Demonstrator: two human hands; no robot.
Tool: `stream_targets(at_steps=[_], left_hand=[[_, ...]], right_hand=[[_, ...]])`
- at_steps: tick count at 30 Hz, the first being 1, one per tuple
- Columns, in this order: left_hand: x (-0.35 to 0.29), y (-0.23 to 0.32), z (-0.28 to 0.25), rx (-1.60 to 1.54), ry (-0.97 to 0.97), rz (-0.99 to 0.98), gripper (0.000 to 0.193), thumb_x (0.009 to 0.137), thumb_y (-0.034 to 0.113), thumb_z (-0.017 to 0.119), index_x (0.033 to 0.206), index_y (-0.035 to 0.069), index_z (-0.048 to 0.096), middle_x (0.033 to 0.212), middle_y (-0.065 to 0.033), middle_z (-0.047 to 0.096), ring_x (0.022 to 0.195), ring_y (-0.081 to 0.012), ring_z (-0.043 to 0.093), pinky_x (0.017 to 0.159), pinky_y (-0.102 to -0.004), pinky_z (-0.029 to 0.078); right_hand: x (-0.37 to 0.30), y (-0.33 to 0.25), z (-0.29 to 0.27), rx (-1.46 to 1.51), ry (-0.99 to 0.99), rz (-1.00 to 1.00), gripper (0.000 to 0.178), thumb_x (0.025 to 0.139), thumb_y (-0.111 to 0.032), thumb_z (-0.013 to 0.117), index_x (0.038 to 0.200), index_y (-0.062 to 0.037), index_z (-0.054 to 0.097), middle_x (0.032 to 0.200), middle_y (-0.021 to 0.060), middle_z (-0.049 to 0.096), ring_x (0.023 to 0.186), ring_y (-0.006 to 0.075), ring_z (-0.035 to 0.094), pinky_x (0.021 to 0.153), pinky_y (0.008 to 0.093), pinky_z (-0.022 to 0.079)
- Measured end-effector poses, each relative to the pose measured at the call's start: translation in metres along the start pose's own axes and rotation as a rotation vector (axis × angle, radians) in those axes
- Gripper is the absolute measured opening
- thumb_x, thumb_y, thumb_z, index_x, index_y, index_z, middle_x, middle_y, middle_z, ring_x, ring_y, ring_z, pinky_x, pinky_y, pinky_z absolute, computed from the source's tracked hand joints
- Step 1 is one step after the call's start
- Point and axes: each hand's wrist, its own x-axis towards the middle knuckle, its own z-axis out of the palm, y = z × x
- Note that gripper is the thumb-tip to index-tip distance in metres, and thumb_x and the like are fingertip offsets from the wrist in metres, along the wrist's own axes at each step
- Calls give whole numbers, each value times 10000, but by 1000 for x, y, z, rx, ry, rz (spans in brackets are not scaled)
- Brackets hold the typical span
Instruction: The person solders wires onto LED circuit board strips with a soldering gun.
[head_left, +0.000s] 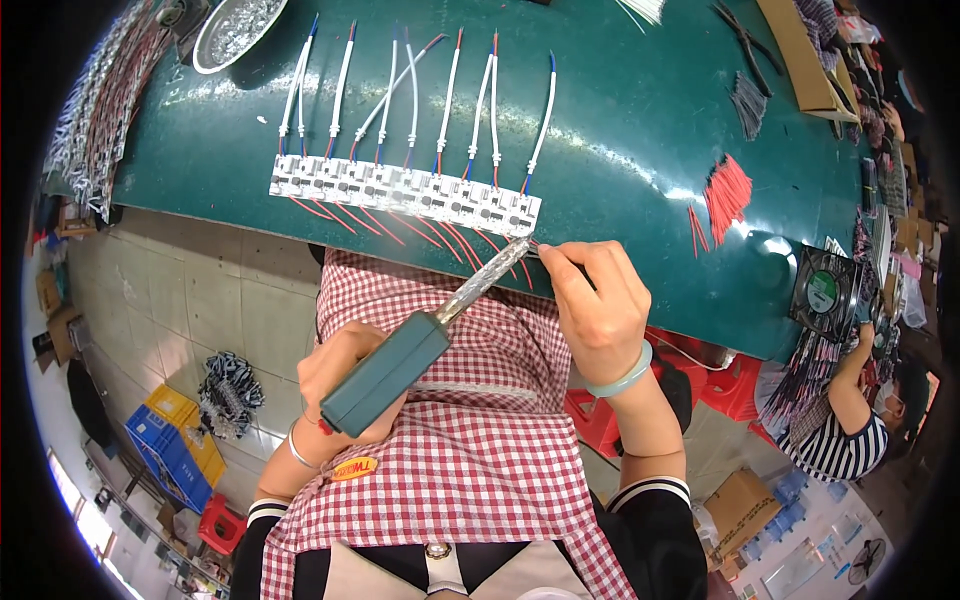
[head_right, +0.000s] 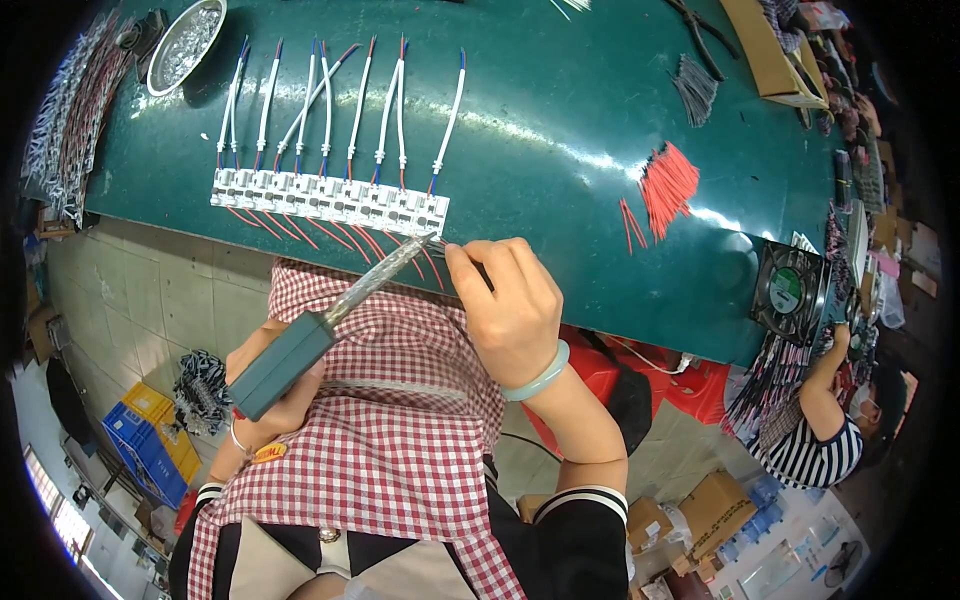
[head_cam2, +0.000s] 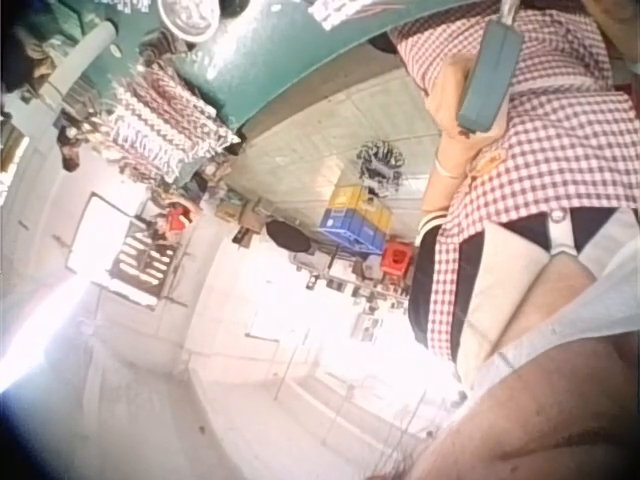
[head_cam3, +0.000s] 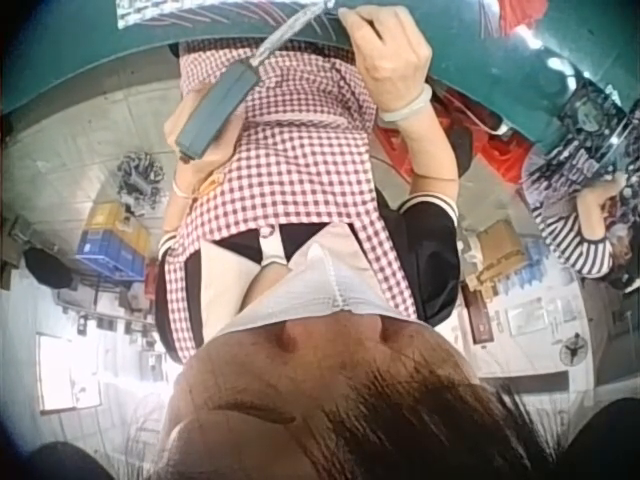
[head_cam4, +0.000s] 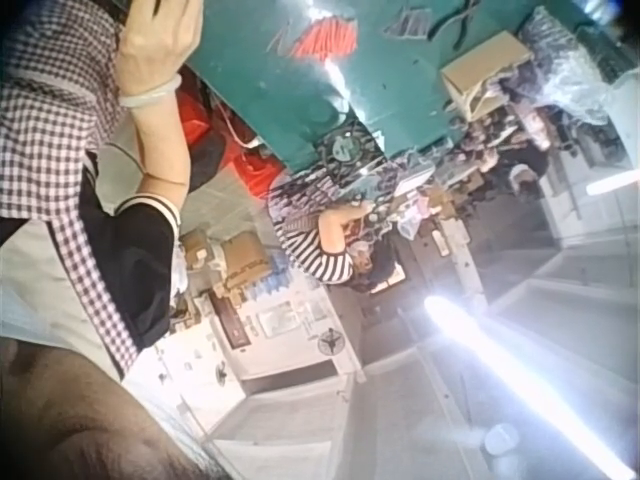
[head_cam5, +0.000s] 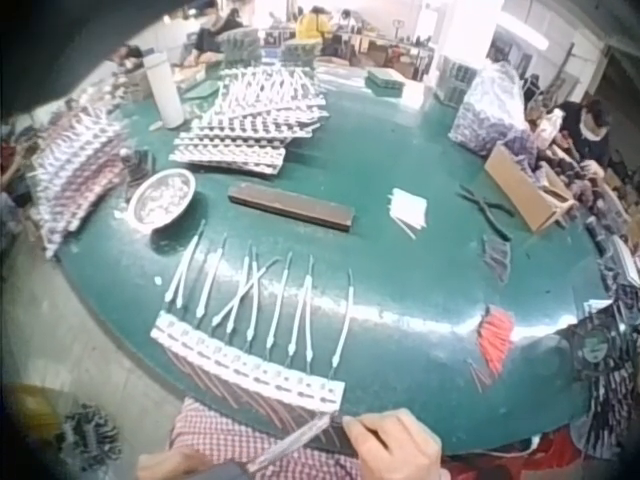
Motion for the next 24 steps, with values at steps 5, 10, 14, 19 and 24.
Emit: stream_targets(at_steps=[5,10,14,19,24], left_hand=[[2,5,-4,7,47,-18,201,633,-73,733,832,-62,702,832,-179,665,707,-313,702,617,-342,568],[-1,7,-7,65,32,-18,235,640,-68,751,872,-60,716,883,-179,683,748,-322,718,653,-343,583],[-6,5,-12,57,41,-100,248,643,-75,759,887,-57,719,903,-181,694,752,-317,720,664,-335,586],[-4,3,-14,112,39,-50,245,648,-97,730,890,-65,715,902,-184,692,757,-317,719,663,-333,585],[-11,-6,-13,49,27,-46,280,742,14,750,1004,-72,698,979,-214,700,804,-327,716,707,-363,563]], right_hand=[[0,0,1,9,-8,21,306,678,89,738,970,2,716,867,93,648,753,243,629,628,341,522],[-2,3,1,9,33,-14,283,675,25,702,958,17,714,870,86,653,763,233,635,602,318,520],[-3,-7,-1,-19,137,-43,307,653,53,717,958,24,712,862,95,660,748,241,641,591,318,515],[-1,-19,13,67,143,-3,306,691,73,743,992,20,716,841,93,652,716,237,623,561,322,499],[2,-20,23,39,103,42,304,701,63,752,998,7,721,817,84,625,712,225,609,573,317,503]])
